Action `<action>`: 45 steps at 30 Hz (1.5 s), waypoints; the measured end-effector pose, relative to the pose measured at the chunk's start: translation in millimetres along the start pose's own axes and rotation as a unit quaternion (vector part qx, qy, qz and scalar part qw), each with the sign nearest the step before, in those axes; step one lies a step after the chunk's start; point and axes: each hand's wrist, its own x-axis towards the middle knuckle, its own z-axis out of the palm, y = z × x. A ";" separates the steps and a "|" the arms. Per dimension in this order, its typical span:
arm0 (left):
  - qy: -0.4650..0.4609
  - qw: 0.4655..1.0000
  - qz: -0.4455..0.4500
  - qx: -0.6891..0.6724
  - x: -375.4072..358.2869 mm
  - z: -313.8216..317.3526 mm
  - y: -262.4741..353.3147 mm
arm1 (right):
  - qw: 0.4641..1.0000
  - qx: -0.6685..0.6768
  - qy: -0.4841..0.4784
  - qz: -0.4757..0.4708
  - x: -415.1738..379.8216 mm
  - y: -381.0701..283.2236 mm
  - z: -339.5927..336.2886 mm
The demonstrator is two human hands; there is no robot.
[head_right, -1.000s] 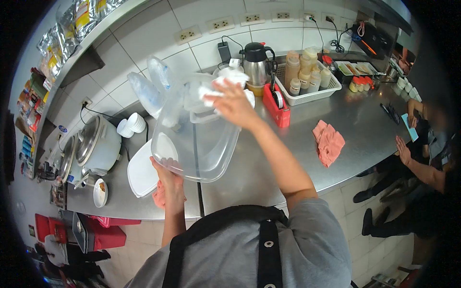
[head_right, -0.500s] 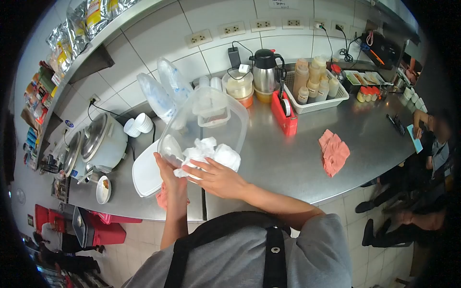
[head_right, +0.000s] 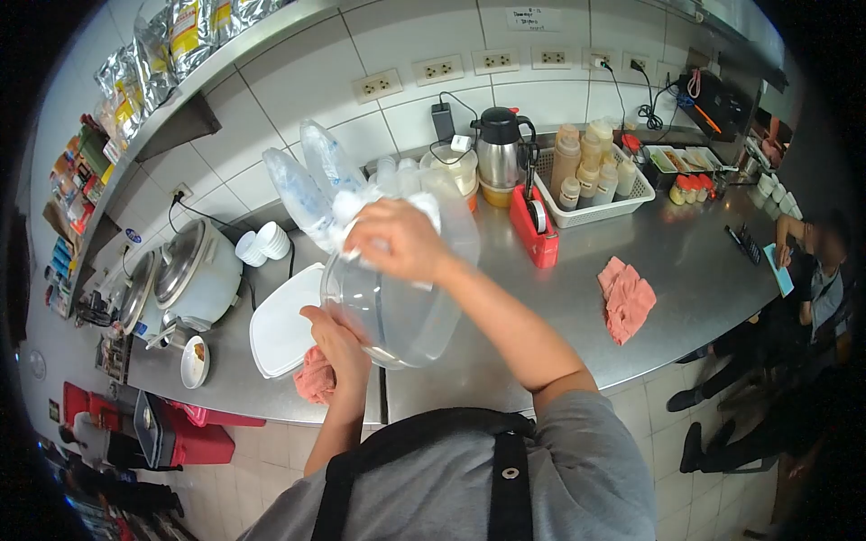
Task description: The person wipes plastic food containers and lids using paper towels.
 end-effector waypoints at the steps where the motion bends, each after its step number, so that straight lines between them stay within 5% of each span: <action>1: -0.002 0.999 0.027 0.031 -1.4 -1.9 1.7 | 0.999 0.032 0.011 0.009 1.9 20.7 -5.7; 7: -0.028 0.989 0.097 0.107 -3.0 -10.0 7.0 | 0.989 -0.044 0.077 0.120 -7.9 77.5 -28.8; 11: -0.029 0.992 0.069 0.100 13.4 -2.6 8.3 | 0.996 -0.057 0.065 -0.005 -30.8 -15.8 22.4; 15: -0.032 0.994 0.075 0.080 10.6 -3.5 -5.5 | 0.998 -0.036 0.041 -0.022 -48.1 -45.0 26.2; 20: -0.114 0.975 0.146 0.127 -4.8 -5.5 17.6 | 0.989 0.026 0.133 0.055 -33.7 28.6 -21.4; 25: -0.138 0.976 0.120 0.118 -26.0 -12.7 36.6 | 0.970 0.082 0.185 0.131 -30.6 85.2 -46.9; 26: -0.153 0.968 0.144 0.135 -29.1 -17.5 31.6 | 0.918 0.235 0.242 0.209 -36.5 92.4 -48.6; 28: -0.168 0.953 0.195 0.160 -32.7 -22.0 29.7 | 0.717 0.512 0.324 0.344 -49.7 100.9 -51.5; 35: -0.221 0.880 0.354 0.225 -38.6 -17.8 32.1 | 0.621 0.614 0.244 0.422 -127.6 145.2 -11.5; 43: -0.331 0.761 0.526 0.183 -45.9 20.7 0.1 | 0.661 0.658 0.185 0.311 -130.5 96.4 62.3; 45: -0.314 0.750 0.549 0.193 -45.4 20.2 -12.3 | 0.579 0.753 0.136 0.281 -148.2 90.0 73.7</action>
